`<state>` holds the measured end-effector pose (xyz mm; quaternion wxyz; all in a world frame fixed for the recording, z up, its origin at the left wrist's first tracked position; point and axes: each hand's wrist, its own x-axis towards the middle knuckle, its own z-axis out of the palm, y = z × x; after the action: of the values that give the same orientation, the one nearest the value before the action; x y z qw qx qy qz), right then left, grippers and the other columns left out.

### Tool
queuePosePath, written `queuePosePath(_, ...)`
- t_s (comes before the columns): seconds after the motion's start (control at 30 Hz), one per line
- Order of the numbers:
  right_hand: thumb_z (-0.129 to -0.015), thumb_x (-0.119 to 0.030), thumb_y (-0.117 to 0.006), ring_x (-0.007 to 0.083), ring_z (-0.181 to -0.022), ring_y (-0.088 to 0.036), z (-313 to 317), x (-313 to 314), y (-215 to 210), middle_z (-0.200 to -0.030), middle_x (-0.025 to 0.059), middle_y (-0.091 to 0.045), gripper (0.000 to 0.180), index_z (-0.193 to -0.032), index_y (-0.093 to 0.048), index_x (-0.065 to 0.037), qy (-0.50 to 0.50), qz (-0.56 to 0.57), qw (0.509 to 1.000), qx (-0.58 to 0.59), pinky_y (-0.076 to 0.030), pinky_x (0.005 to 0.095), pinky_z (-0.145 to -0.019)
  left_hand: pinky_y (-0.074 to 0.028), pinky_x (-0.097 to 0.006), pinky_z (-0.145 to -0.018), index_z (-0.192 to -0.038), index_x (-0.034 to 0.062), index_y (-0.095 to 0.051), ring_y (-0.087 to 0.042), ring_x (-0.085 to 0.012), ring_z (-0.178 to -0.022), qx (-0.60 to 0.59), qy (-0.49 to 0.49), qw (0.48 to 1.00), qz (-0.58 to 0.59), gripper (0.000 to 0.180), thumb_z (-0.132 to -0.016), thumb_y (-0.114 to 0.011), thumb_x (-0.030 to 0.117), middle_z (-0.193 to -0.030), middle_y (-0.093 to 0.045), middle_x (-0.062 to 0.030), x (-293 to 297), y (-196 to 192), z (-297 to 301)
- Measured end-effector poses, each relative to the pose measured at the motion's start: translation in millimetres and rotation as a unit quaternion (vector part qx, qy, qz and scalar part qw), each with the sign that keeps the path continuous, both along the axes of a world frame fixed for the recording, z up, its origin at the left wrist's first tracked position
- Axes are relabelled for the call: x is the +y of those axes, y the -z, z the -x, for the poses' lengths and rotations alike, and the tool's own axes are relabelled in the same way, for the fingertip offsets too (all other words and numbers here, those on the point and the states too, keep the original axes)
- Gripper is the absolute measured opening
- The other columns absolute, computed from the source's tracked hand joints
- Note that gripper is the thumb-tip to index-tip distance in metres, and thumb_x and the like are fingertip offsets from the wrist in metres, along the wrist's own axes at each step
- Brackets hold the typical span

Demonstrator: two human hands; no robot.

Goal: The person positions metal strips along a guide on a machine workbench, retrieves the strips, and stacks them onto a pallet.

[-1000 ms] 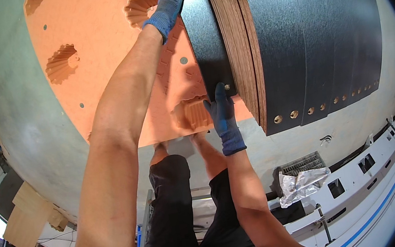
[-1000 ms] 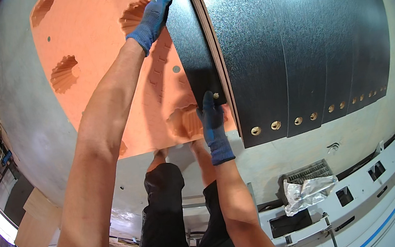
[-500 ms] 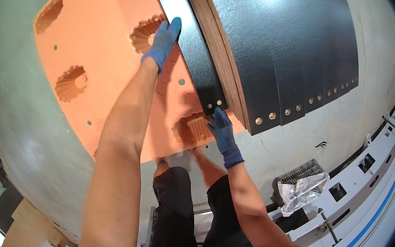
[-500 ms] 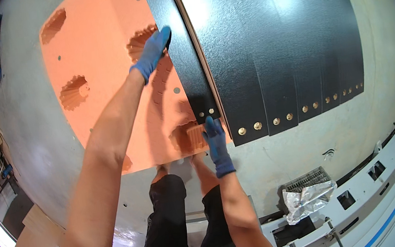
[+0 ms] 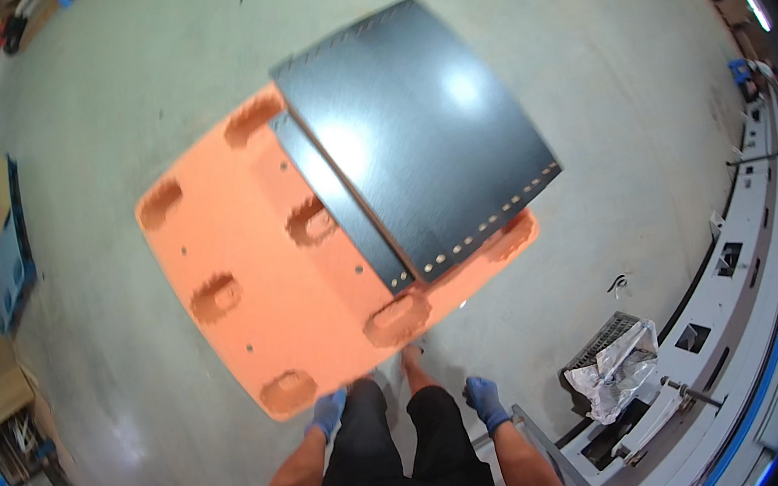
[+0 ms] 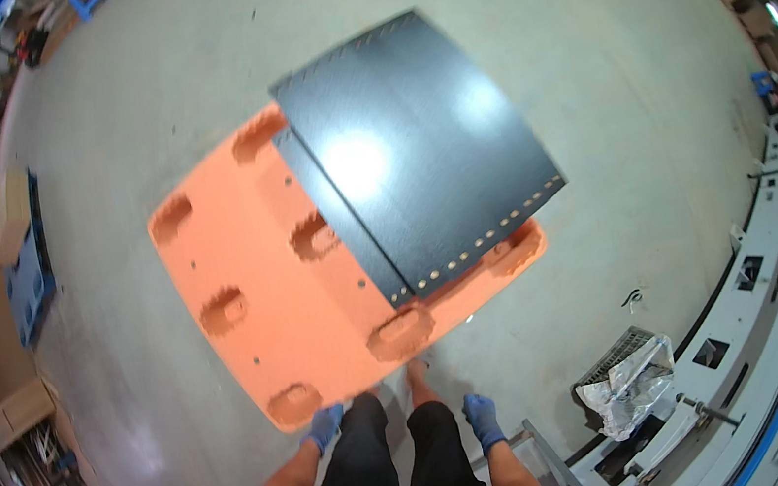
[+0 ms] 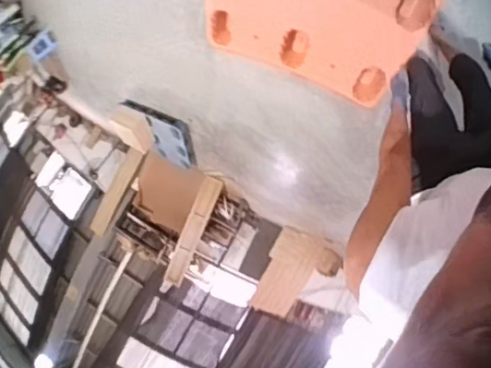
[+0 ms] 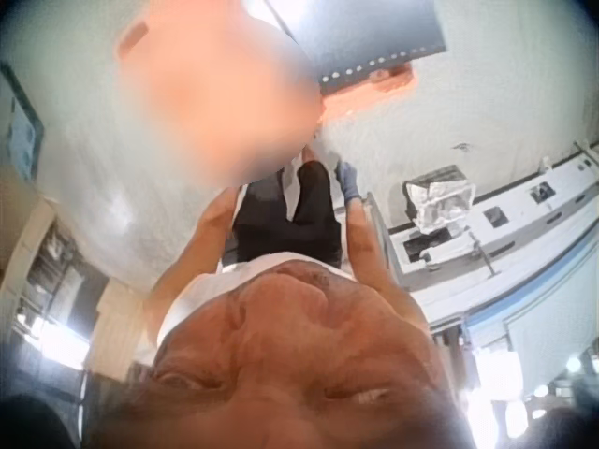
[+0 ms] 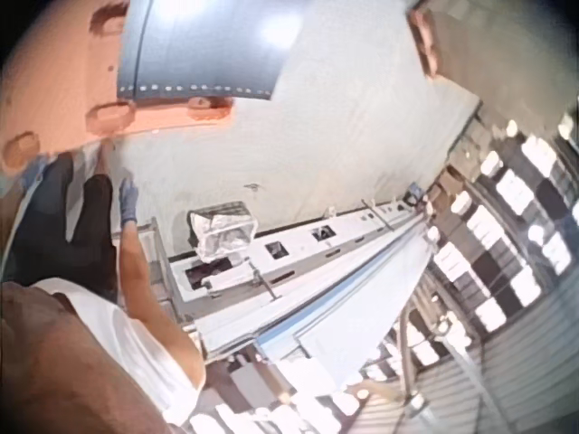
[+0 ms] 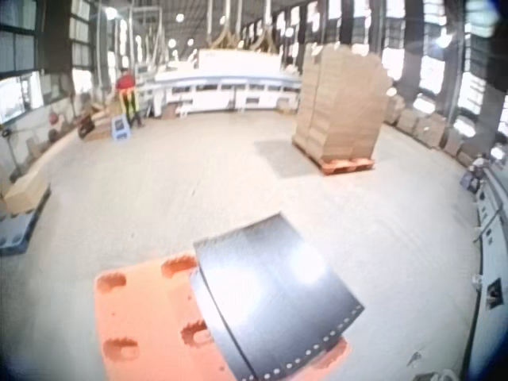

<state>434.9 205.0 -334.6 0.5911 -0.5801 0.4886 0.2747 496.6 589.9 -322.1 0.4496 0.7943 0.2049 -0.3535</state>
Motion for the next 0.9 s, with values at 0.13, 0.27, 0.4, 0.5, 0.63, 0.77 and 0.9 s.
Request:
queuePosePath(0.13, -0.083, -0.019, -0.059, 0.0239, -0.056, -0.058, 46, 8, -27, -0.064, 0.0098, -0.057, 0.018, -0.071, -0.053, -0.008, -0.212, 0.158, 0.952, -0.157, -0.045, 0.0337, -0.048, -0.045, -0.043, -0.054, -0.079, 0.0028, -0.061, -0.06, -0.0263, -0.061, 0.037, 0.053, 0.997, -0.029, 0.031, -0.085, -0.056, 0.032, -0.071, -0.062, -0.0172, 43, -20, 49)
queuePosePath(0.27, -0.082, -0.024, -0.063, 0.0388, -0.062, -0.056, 37, 24, -105, -0.066, 0.018, -0.054, 0.025, -0.069, -0.049, -0.007, -0.448, 0.443, 0.688, -0.36, -0.045, 0.0405, -0.052, -0.046, -0.047, -0.057, -0.078, 0.0066, -0.058, -0.061, -0.0349, -0.066, -0.208, 0.438, 0.863, -0.141, 0.017, -0.078, -0.06, 0.023, -0.067, -0.059, -0.0159, 52, -52, -14)
queuePosePath(0.4, -0.084, -0.019, -0.057, 0.0232, -0.059, -0.06, 46, 33, -131, -0.066, 0.0083, -0.058, 0.015, -0.075, -0.057, -0.008, -0.254, 0.258, 0.874, -0.323, -0.046, 0.0327, -0.051, -0.044, -0.034, -0.049, -0.073, 0.0074, -0.059, -0.055, -0.0166, -0.055, -0.128, 0.078, 0.987, 0.055, 0.033, -0.088, -0.044, 0.033, -0.063, -0.056, -0.0065, 35, -81, -95)
queuePosePath(0.5, -0.085, -0.019, -0.053, 0.0155, -0.06, -0.06, 67, 37, -151, -0.069, 0.004, -0.059, 0.015, -0.079, -0.061, -0.007, -0.141, 0.156, 0.941, -0.264, -0.047, 0.0287, -0.051, -0.043, -0.032, -0.048, -0.07, 0.0065, -0.058, -0.055, -0.015, -0.055, -0.18, 0.075, 0.978, 0.067, 0.037, -0.087, -0.049, 0.038, -0.064, -0.056, -0.0036, 25, -100, -130)
queuePosePath(0.63, -0.085, -0.02, -0.053, 0.0146, -0.061, -0.06, 115, 38, -195, -0.069, 0.0032, -0.058, 0.016, -0.079, -0.062, -0.007, -0.069, 0.107, 0.978, -0.167, -0.046, 0.0285, -0.05, -0.042, -0.03, -0.049, -0.074, 0.006, -0.06, -0.055, -0.0141, -0.057, -0.082, 0.003, 0.992, 0.093, 0.037, -0.086, -0.052, 0.04, -0.066, -0.056, -0.0026, -3, -134, -137)
queuePosePath(0.77, -0.083, -0.02, -0.06, 0.0248, -0.061, -0.063, 192, 28, -206, -0.07, 0.0118, -0.063, 0.016, -0.073, -0.058, -0.008, -0.19, 0.268, 0.923, -0.201, -0.048, 0.0352, -0.052, -0.04, -0.029, -0.048, -0.076, 0.0085, -0.06, -0.054, -0.0127, -0.056, -0.05, 0.042, 0.993, 0.1, 0.031, -0.086, -0.053, 0.037, -0.066, -0.056, -0.0017, -20, -155, -110)
queuePosePath(0.9, -0.077, -0.016, -0.065, 0.033, -0.066, -0.062, 247, 34, -222, -0.072, 0.0161, -0.061, 0.016, -0.07, -0.054, -0.008, -0.35, 0.479, 0.771, -0.233, -0.049, 0.0414, -0.057, -0.038, -0.029, -0.042, -0.074, 0.0095, -0.058, -0.048, -0.0136, -0.046, 0.06, -0.022, 0.985, 0.159, 0.031, -0.087, -0.056, 0.038, -0.06, -0.054, -0.0029, -18, -177, -51)
